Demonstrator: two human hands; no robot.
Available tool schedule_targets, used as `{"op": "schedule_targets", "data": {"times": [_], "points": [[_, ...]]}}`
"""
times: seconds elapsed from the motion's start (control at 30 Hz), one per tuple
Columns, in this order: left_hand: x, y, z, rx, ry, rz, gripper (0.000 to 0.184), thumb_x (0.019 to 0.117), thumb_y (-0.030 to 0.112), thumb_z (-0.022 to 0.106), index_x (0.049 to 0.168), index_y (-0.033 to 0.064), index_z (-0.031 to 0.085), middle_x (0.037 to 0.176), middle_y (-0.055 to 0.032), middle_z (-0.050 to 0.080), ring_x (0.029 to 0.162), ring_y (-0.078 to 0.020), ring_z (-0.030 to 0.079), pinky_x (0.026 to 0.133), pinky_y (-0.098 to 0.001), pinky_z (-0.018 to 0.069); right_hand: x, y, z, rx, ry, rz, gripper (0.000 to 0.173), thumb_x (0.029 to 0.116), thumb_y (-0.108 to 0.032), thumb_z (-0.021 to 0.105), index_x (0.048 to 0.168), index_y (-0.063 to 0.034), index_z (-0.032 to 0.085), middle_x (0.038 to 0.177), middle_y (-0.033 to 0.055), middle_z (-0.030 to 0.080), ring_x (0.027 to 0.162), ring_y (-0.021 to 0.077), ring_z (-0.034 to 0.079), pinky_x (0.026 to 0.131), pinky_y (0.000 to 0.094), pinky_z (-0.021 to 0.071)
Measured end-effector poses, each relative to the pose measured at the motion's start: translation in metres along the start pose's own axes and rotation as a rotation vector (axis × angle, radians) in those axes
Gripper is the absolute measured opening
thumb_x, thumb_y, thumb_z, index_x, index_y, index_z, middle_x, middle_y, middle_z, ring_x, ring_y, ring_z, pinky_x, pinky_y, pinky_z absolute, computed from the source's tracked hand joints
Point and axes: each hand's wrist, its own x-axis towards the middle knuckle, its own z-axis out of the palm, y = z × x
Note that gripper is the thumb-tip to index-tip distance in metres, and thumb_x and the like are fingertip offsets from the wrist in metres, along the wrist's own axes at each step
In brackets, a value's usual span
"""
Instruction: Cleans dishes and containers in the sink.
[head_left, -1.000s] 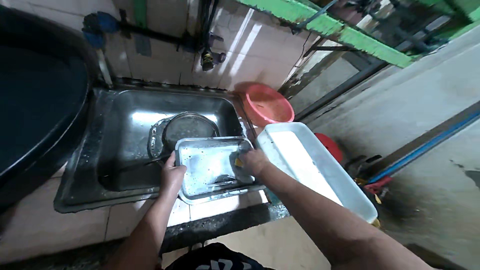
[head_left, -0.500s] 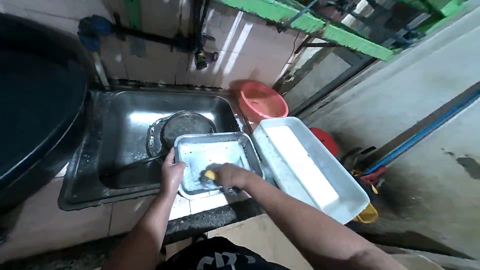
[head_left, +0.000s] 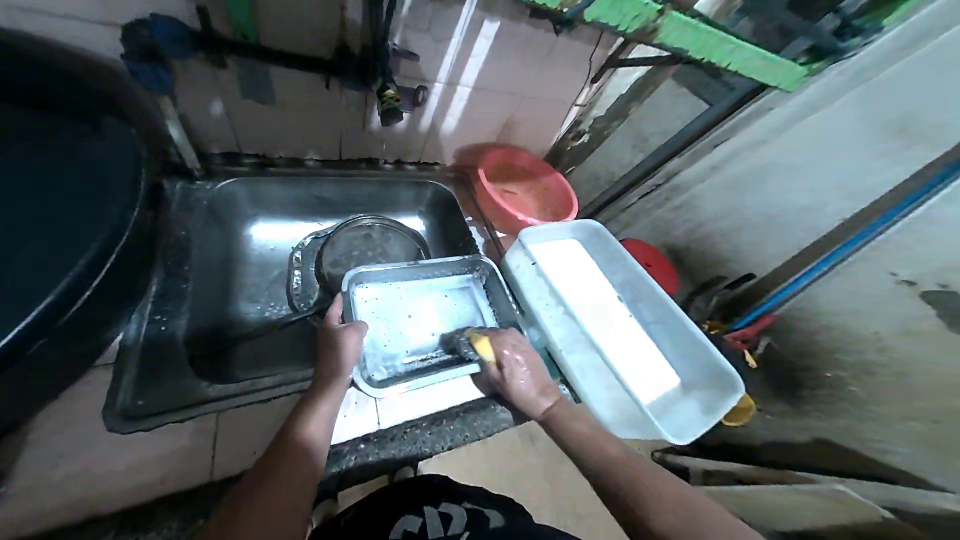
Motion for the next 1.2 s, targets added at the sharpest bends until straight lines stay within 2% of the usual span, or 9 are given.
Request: {"op": "schedule_targets", "data": {"times": [0.1,0.23,0.4,0.5,0.63,0.77,1.0,1.1,1.2], "points": [[-0.004,0.006,-0.002,0.056,-0.007,-0.005,0.071,0.0901,-0.004,0.059,0.156,0.0109,0.04,0.144,-0.0203,0.056,0.126,-0.0332,0.058,0.101,-0.0542,0.049,-0.013,0.026,0.011,0.074,0.325,-0.084,0.037,0.0891,-0.012,0.067,0.125,-0.0007,0.069,0.125,0.0187,0.07,0.124,0.0383,0.062,0.108,0.0539,0.0478],[-0.013,0.014,-0.015,0.119,0.012,-0.063,0.072,0.095,0.0,0.061,0.16,0.0109,0.032,0.144,-0.0249,0.053,0.123,-0.038,0.058,0.098,-0.057,0.0489,-0.009,0.009,-0.011,0.371,0.547,0.113,0.039,0.0908,0.0,0.064,0.129,0.0085,0.061,0.128,0.028,0.063,0.121,0.0424,0.061,0.105,0.0556,0.0493],[-0.01,0.015,-0.018,0.115,0.02,-0.085,0.075,0.0935,-0.005,0.061,0.16,0.0116,0.032,0.147,-0.0228,0.051,0.126,-0.0347,0.057,0.1,-0.0532,0.05,0.024,0.012,-0.019,0.211,0.117,0.378,0.061,0.0947,-0.01,0.069,0.15,-0.0009,0.046,0.157,0.0218,0.044,0.14,0.0366,0.051,0.116,0.0517,0.0423],[-0.011,0.014,-0.019,0.116,0.012,-0.089,0.075,0.0931,-0.006,0.061,0.16,0.012,0.032,0.142,-0.0233,0.054,0.121,-0.034,0.06,0.097,-0.0517,0.0513,0.05,0.011,-0.027,0.269,0.098,0.478,0.054,0.1013,-0.015,0.064,0.149,-0.002,0.043,0.136,0.0266,0.06,0.119,0.0443,0.064,0.1,0.0623,0.0509],[-0.013,0.017,-0.019,0.135,0.01,-0.117,0.074,0.0931,-0.005,0.062,0.159,0.0111,0.033,0.143,-0.0234,0.054,0.123,-0.0344,0.059,0.1,-0.0517,0.0501,0.11,0.01,-0.031,0.205,0.147,0.474,0.045,0.1047,-0.019,0.058,0.143,0.002,0.048,0.129,0.028,0.063,0.116,0.0459,0.065,0.098,0.0628,0.0512],[-0.01,0.011,-0.019,0.074,0.031,-0.131,0.074,0.0917,-0.006,0.062,0.159,0.0097,0.034,0.141,-0.0242,0.055,0.122,-0.0344,0.06,0.099,-0.0524,0.0506,0.156,-0.018,-0.029,0.165,0.149,0.332,0.043,0.1018,-0.024,0.062,0.135,0.0017,0.056,0.12,0.0276,0.067,0.114,0.0451,0.066,0.097,0.0631,0.0508],[-0.009,0.012,-0.016,0.106,0.032,-0.093,0.074,0.0895,-0.005,0.064,0.157,0.0105,0.038,0.141,-0.0212,0.057,0.124,-0.032,0.059,0.101,-0.0512,0.0502,0.173,-0.169,-0.008,0.208,-0.001,-0.235,0.038,0.0982,-0.025,0.066,0.131,-0.0067,0.064,0.119,0.0184,0.071,0.118,0.0362,0.066,0.102,0.0566,0.0514],[-0.012,0.01,-0.017,0.126,0.059,-0.081,0.072,0.0889,-0.004,0.064,0.156,0.0118,0.041,0.14,-0.0189,0.059,0.125,-0.0305,0.059,0.102,-0.0518,0.05,0.169,-0.152,-0.007,0.207,0.031,-0.295,0.042,0.0962,-0.015,0.066,0.137,-0.0071,0.062,0.13,0.0164,0.068,0.125,0.0332,0.063,0.108,0.0536,0.0489],[-0.012,0.008,-0.016,0.061,0.042,-0.079,0.076,0.0902,-0.005,0.062,0.159,0.0111,0.036,0.149,-0.0179,0.052,0.133,-0.0293,0.055,0.108,-0.0501,0.0468,0.152,-0.082,-0.008,0.19,0.093,-0.146,0.05,0.097,-0.01,0.064,0.146,-0.0051,0.054,0.15,0.0156,0.055,0.141,0.0312,0.051,0.119,0.0495,0.0401]]}}
